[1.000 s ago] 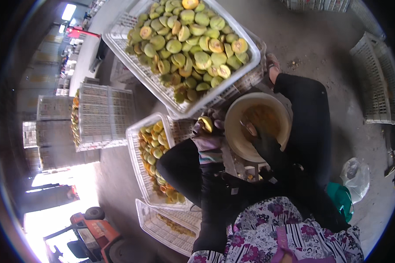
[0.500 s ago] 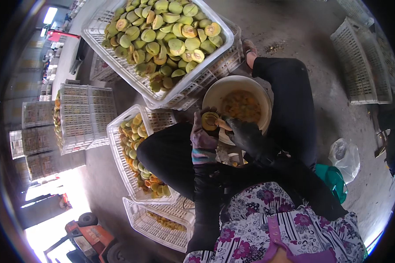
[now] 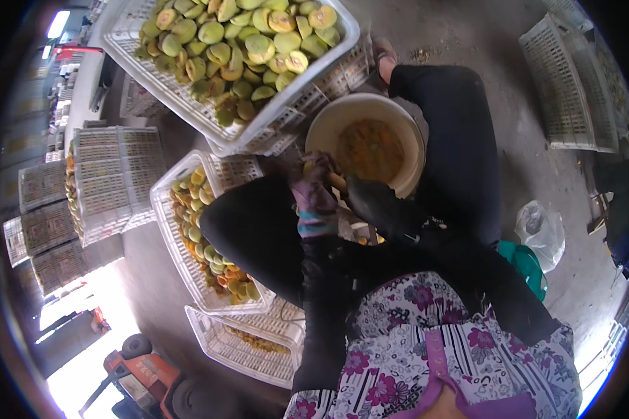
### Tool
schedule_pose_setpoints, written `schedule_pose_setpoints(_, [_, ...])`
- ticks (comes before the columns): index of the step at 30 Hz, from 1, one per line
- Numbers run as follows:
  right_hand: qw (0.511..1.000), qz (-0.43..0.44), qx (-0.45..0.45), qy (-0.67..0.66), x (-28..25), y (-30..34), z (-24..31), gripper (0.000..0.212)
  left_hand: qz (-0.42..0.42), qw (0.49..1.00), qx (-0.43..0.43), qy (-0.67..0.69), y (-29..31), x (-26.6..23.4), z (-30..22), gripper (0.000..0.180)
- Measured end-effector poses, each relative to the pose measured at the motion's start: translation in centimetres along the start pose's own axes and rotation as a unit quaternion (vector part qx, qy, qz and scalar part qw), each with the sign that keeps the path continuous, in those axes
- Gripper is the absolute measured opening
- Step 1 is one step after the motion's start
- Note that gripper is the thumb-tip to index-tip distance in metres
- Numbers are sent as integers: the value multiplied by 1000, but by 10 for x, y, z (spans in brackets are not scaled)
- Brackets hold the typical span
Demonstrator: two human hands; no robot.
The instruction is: The recorder uses a small knife to pit and slice small green fruits from a crate into a bucket.
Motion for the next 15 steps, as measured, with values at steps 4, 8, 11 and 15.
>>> schedule_pose_setpoints(4, [988,71,59,-125,28,5,-8,29,-6,1000,-12,15,2,-1,5,19])
schedule_pose_setpoints(8, [985,110,61,-118,17,4,-2,32,33,997,-14,-67,0,4,0,37])
schedule_pose_setpoints(11, [889,292,8,-354,51,9,-2,29,10,998,-48,-32,-4,6,3,49])
schedule_pose_setpoints(15, [850,299,-12,-433,43,9,-3,26,-37,992,-82,91,-4,7,11,53])
Point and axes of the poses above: each hand's wrist, its own y-axis away from the middle knuckle, its own x-axis out of the palm, z = x × y, the point moved 9 cm from there along -y, towards the middle knuckle, and after that the axes turned 10 degrees about y, right-handed, at the moved point
